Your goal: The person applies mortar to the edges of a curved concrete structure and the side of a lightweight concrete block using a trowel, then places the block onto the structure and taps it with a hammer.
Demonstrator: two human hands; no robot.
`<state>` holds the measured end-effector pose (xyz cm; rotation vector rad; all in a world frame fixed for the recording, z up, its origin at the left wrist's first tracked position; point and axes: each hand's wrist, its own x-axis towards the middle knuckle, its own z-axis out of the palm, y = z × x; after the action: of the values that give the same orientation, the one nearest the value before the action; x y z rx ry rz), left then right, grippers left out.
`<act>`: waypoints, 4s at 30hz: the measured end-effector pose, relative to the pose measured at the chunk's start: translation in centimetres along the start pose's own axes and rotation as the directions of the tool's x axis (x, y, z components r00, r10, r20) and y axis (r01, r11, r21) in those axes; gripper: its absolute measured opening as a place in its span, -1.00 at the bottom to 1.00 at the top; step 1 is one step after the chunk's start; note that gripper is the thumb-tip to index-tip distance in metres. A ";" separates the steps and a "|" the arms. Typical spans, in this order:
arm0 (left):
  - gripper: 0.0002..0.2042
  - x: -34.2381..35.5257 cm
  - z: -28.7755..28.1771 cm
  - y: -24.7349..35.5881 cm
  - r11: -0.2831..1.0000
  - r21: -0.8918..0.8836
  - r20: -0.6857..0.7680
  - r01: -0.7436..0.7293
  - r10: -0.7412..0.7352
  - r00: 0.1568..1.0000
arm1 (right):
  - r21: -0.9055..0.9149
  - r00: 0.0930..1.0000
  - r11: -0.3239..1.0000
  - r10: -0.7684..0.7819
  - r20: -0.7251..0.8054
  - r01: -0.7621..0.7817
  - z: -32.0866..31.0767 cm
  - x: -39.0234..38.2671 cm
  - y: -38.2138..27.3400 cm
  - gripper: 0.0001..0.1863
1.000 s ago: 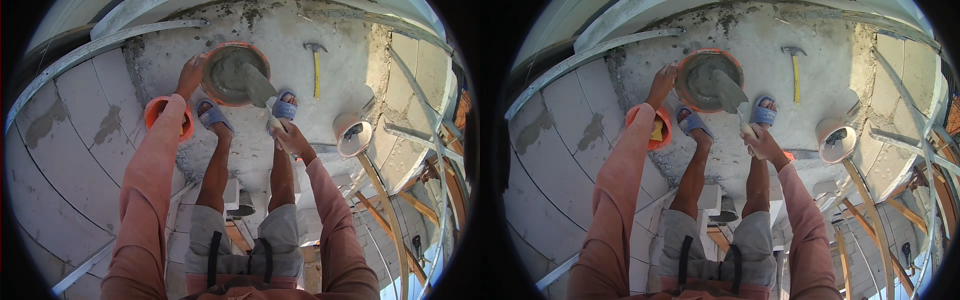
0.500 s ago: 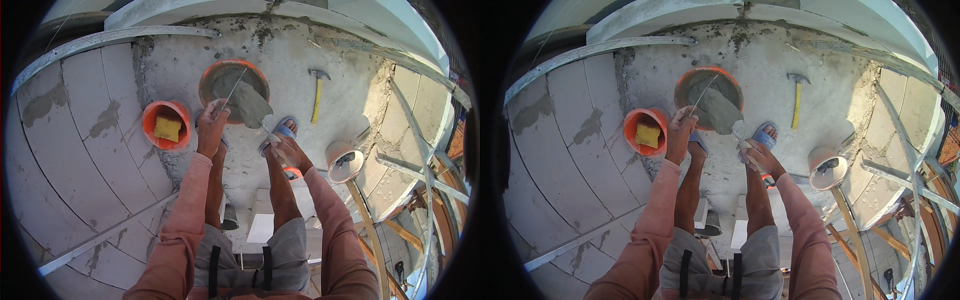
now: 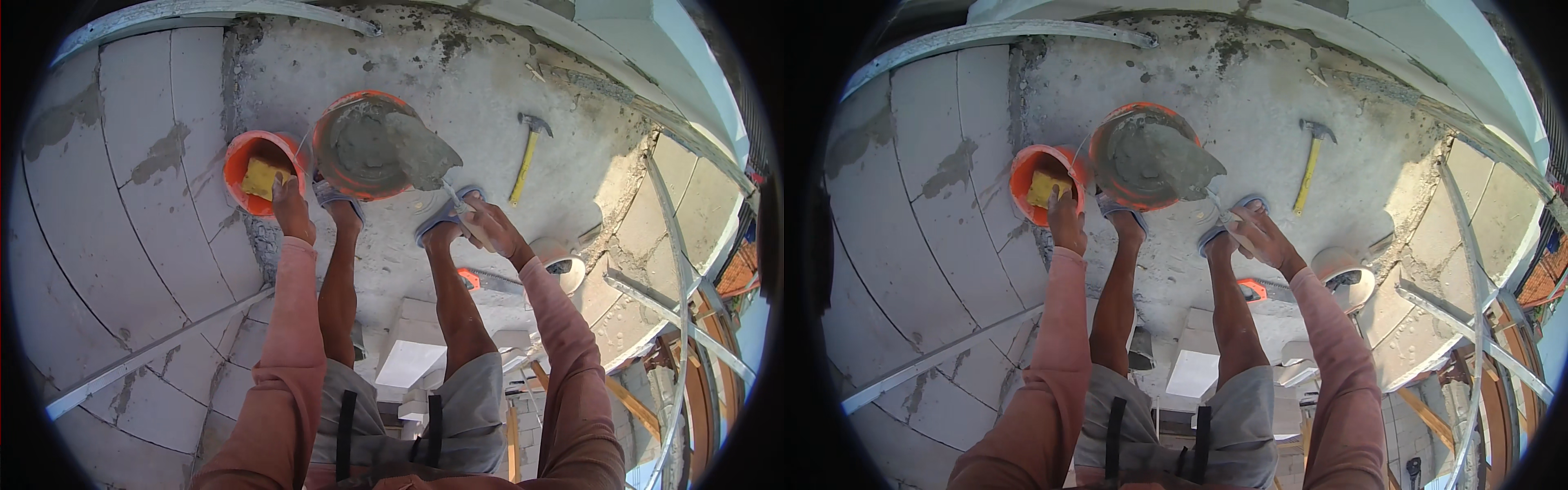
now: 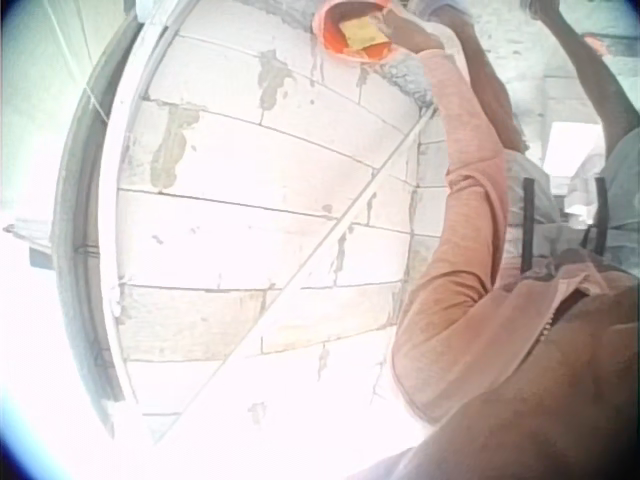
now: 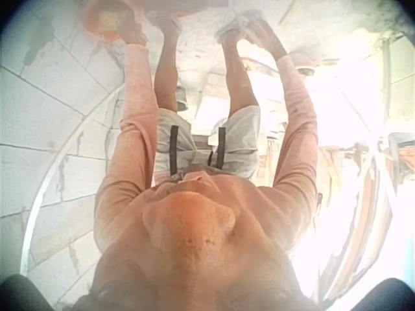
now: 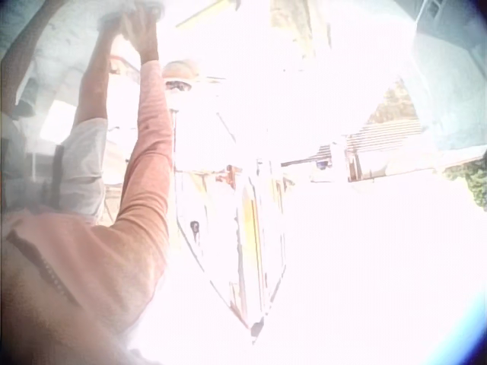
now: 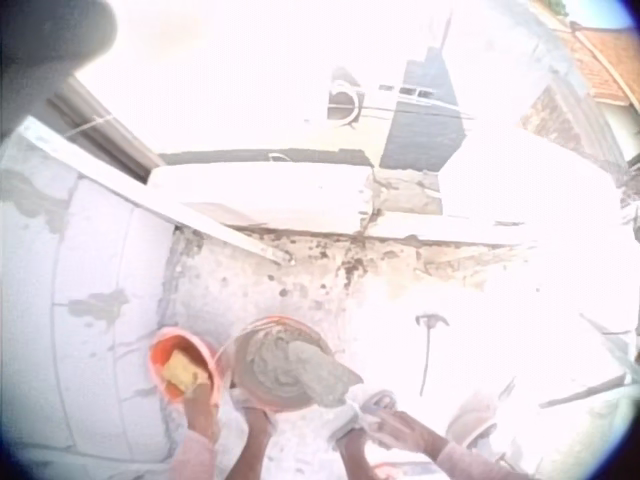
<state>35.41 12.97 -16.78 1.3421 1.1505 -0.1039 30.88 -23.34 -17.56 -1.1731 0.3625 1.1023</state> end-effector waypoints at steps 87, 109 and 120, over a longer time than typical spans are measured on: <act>-0.33 -21.4 -17.2 2.2 0.423 0.802 0.442 -0.422 0.056 0.895 | 0.337 0.984 0.928 0.176 -0.028 -0.156 9.7 3.3 2.0 -0.57; -0.29 -16.8 -14.9 3.8 0.229 0.823 0.479 -0.520 0.212 0.852 | -0.953 0.716 0.205 -0.629 -0.303 -0.223 12.2 19.0 -33.9 -0.59; -0.29 -15.6 -15.0 5.0 0.228 0.824 0.484 -0.519 0.191 0.854 | -0.873 0.735 0.087 -0.503 -0.455 -0.481 7.6 22.3 -37.5 -0.68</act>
<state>22.22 18.01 0.41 2.5483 0.3753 -0.7221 70.30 -4.66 -10.21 -3.0046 0.0440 0.7033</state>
